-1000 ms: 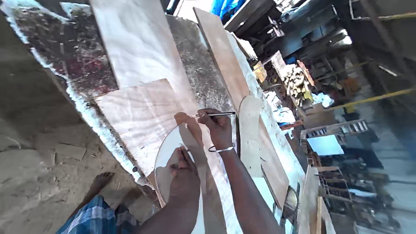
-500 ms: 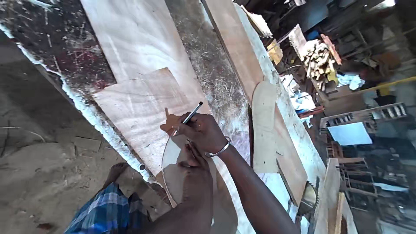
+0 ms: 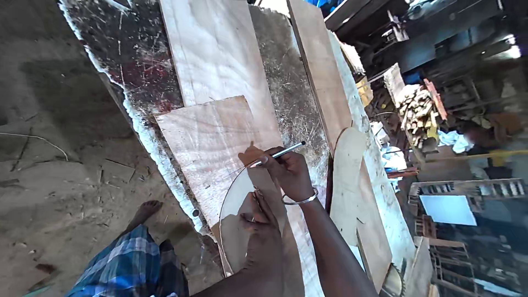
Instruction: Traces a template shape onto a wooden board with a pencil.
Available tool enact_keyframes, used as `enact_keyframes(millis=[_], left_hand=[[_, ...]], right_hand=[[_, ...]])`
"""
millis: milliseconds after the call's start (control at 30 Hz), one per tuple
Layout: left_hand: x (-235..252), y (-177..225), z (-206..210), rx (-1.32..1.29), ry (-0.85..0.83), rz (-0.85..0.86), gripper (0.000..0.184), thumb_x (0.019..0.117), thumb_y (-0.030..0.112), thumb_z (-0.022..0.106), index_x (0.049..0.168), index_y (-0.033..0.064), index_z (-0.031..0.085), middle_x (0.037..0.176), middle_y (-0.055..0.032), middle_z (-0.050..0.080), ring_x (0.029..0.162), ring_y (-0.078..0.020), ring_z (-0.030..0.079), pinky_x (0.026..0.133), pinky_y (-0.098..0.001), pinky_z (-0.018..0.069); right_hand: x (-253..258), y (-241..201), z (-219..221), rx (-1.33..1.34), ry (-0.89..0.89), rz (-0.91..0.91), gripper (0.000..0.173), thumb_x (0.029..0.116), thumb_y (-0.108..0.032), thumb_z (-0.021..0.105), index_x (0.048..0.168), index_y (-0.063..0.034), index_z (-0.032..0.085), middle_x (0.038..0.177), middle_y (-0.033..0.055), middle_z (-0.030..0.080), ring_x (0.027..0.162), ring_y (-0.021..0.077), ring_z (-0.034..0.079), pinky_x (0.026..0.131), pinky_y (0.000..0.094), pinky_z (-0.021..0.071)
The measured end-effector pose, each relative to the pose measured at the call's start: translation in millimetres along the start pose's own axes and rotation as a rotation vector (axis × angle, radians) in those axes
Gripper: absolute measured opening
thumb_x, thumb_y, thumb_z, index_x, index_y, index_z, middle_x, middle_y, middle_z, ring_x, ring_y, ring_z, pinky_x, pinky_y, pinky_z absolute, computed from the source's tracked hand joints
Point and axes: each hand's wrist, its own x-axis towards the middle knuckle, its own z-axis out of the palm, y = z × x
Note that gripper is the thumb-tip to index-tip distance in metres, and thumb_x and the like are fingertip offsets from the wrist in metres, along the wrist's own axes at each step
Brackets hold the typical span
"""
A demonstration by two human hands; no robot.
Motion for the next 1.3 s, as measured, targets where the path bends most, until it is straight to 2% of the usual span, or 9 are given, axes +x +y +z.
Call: enact_keyframes(millis=[133,367,467,733,867,1100,1167,1200,1300], left_hand=[[-1,1,0,0.033,-0.022,0.022,0.055,0.1027,-0.007,0.038,0.155,-0.013,0.021,0.161,-0.034,0.025,0.127,-0.0484,0.055,0.088,-0.0509,0.052],[1,1,3,0.067,-0.005,0.018,0.055,0.1035,-0.005,0.038,0.155,-0.0135,0.02,0.16,-0.0345,0.027,0.123,-0.0474,0.057,0.086,-0.0509,0.0525],[1,-1,1,0.033,-0.029,0.035,0.056,0.1028,-0.007,0.039,0.156,-0.0127,0.02,0.161,-0.0337,0.025,0.132,-0.05,0.05,0.089,-0.0552,0.0515],[-1,-7,0,-0.031,-0.04,0.042,0.058,0.1029,-0.008,0.038,0.157,-0.0121,0.018,0.164,-0.033,0.02,0.132,-0.0481,0.051,0.093,-0.0523,0.0501],[-2,-9,2,-0.062,-0.051,0.067,0.058,0.1029,-0.007,0.038,0.157,-0.0117,0.018,0.164,-0.0326,0.019,0.138,-0.0492,0.044,0.096,-0.0549,0.0493],[-3,-12,5,-0.128,-0.058,0.079,0.061,0.1031,-0.007,0.038,0.16,-0.0078,0.014,0.167,-0.029,0.013,0.146,-0.0472,0.035,0.103,-0.0568,0.0446],[-5,-16,2,-0.169,-0.109,0.102,0.063,0.1037,-0.006,0.038,0.161,-0.0059,0.011,0.168,-0.0288,0.009,0.151,-0.047,0.026,0.108,-0.059,0.0399],[-6,-18,-1,-0.194,-0.136,0.106,0.062,0.1032,-0.007,0.038,0.161,-0.0057,0.014,0.167,-0.0296,0.013,0.152,-0.047,0.025,0.11,-0.0602,0.0374],[-10,-19,-9,-0.211,-0.181,0.118,0.047,0.1021,-0.01,0.036,0.149,-0.012,0.035,0.15,-0.0361,0.038,0.138,-0.0495,0.043,0.11,-0.061,0.037]], right_hand=[[-6,-13,16,-0.025,-0.048,-0.059,0.013,0.0973,-0.013,0.067,0.099,-0.002,0.074,0.097,0.0045,0.075,0.087,0.0103,0.071,0.083,0.0319,0.0607],[4,4,0,-0.135,0.055,-0.057,0.013,0.0994,-0.013,0.065,0.103,-0.0019,0.072,0.092,0.0048,0.073,0.075,0.0101,0.07,0.069,0.0289,0.062],[-1,5,0,-0.114,0.11,-0.041,0.015,0.0997,-0.014,0.066,0.104,-0.001,0.073,0.096,0.0067,0.074,0.079,0.0128,0.072,0.071,0.031,0.064],[-13,-3,7,-0.188,0.059,-0.094,0.014,0.0982,-0.015,0.067,0.103,-0.0043,0.075,0.1,0.0034,0.075,0.086,0.0098,0.071,0.078,0.0305,0.0619],[-2,3,5,-0.183,0.102,-0.072,0.016,0.0998,-0.015,0.065,0.104,-0.0011,0.072,0.096,0.0062,0.074,0.08,0.0117,0.073,0.073,0.0307,0.0646],[-9,-12,16,-0.259,0.0,-0.122,0.017,0.0974,-0.022,0.067,0.097,-0.0092,0.078,0.101,0.0015,0.076,0.099,0.0117,0.07,0.092,0.0432,0.0535],[-11,-15,16,-0.209,-0.037,-0.12,0.015,0.0976,-0.02,0.068,0.098,-0.0075,0.076,0.099,0.0023,0.075,0.094,0.0107,0.07,0.087,0.0367,0.0589],[-14,-20,20,-0.183,-0.096,-0.11,0.015,0.0966,-0.02,0.068,0.097,-0.008,0.076,0.098,0.0022,0.074,0.093,0.0116,0.07,0.085,0.0361,0.0595],[-22,-35,33,-0.147,-0.275,-0.11,0.014,0.0939,-0.023,0.072,0.092,-0.0119,0.08,0.096,-0.0021,0.075,0.096,0.0107,0.068,0.094,0.0396,0.054]])
